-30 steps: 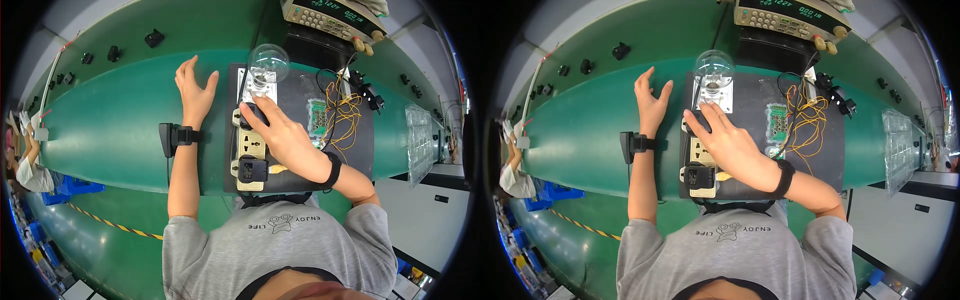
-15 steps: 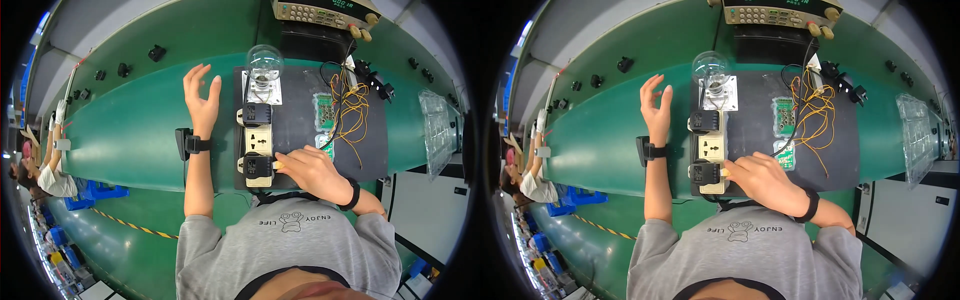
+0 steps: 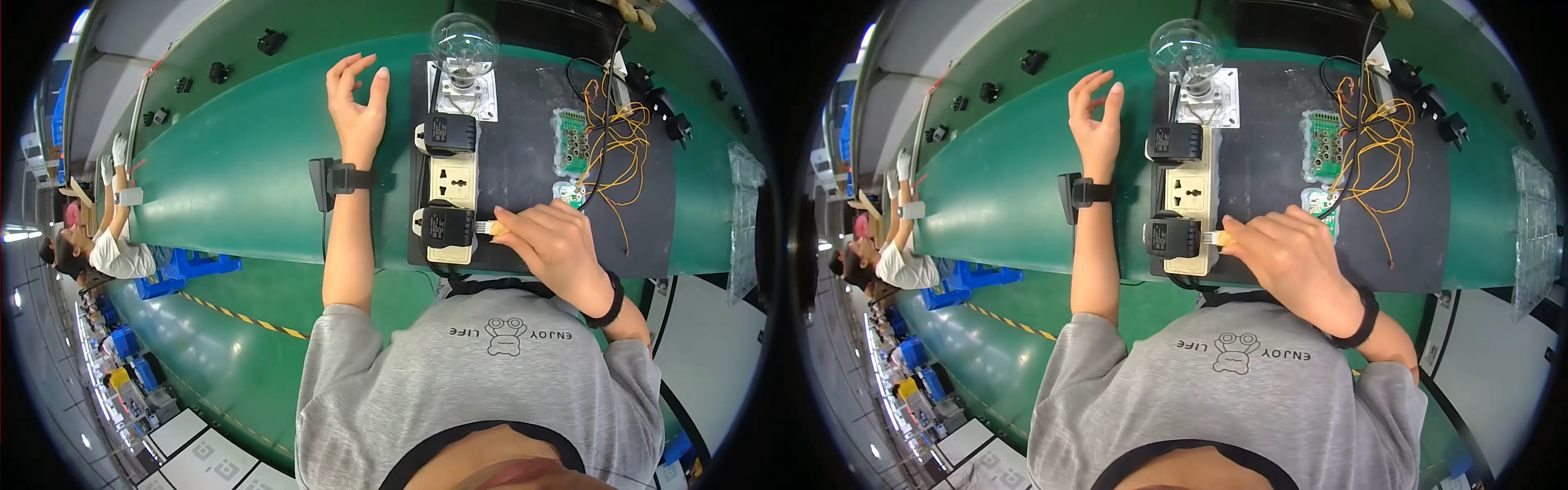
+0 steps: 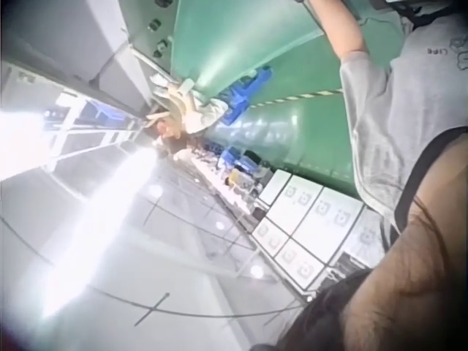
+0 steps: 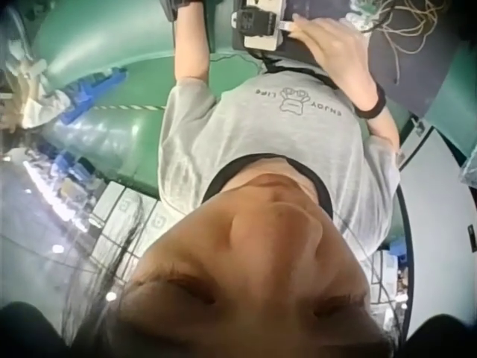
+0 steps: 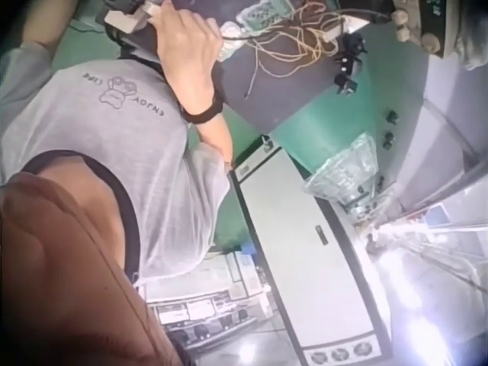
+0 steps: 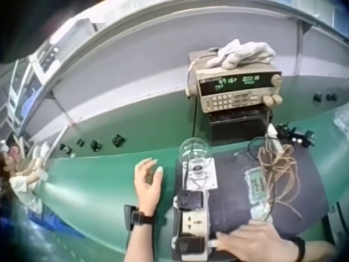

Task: The person tests power adapters by plugging each one into a power strip, connecting a USB cable, and checking the display on a power supply unit before setting the adapter aside.

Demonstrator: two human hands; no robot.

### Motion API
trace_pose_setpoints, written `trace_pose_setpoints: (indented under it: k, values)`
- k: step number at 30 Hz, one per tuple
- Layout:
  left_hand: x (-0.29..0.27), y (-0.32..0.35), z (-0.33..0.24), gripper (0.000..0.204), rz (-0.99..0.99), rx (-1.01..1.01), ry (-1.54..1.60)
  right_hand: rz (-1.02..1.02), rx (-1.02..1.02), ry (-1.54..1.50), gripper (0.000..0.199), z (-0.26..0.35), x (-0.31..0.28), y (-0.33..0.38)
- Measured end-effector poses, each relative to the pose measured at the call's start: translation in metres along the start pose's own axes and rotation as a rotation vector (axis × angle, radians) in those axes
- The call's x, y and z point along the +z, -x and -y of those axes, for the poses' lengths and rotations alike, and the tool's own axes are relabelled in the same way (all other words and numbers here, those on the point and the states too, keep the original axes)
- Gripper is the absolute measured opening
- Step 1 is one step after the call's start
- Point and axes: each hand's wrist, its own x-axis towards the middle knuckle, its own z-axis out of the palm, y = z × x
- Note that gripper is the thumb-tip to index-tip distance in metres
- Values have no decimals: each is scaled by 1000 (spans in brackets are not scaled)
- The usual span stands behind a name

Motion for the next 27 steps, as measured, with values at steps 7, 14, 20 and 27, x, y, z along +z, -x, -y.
trace_pose_setpoints:
  k: [7, 14, 20, 27]
  values:
    - [-1, 3, -1, 22, 15, 24, -17, 7, 10, -1, 26, 7, 3, 2]
    - [-2, 0, -1, 22, 23, 31, -26, -1, -5, 32, 29, 9, 9, -3]
    - [1, -3, -4, 21, 35, 60, -11, 35, -77, 76, 31, 13, 4, -10]
    - [-6, 5, -2, 22, 60, 8, -70, 39, -19, 97, 48, 8, -4, -8]
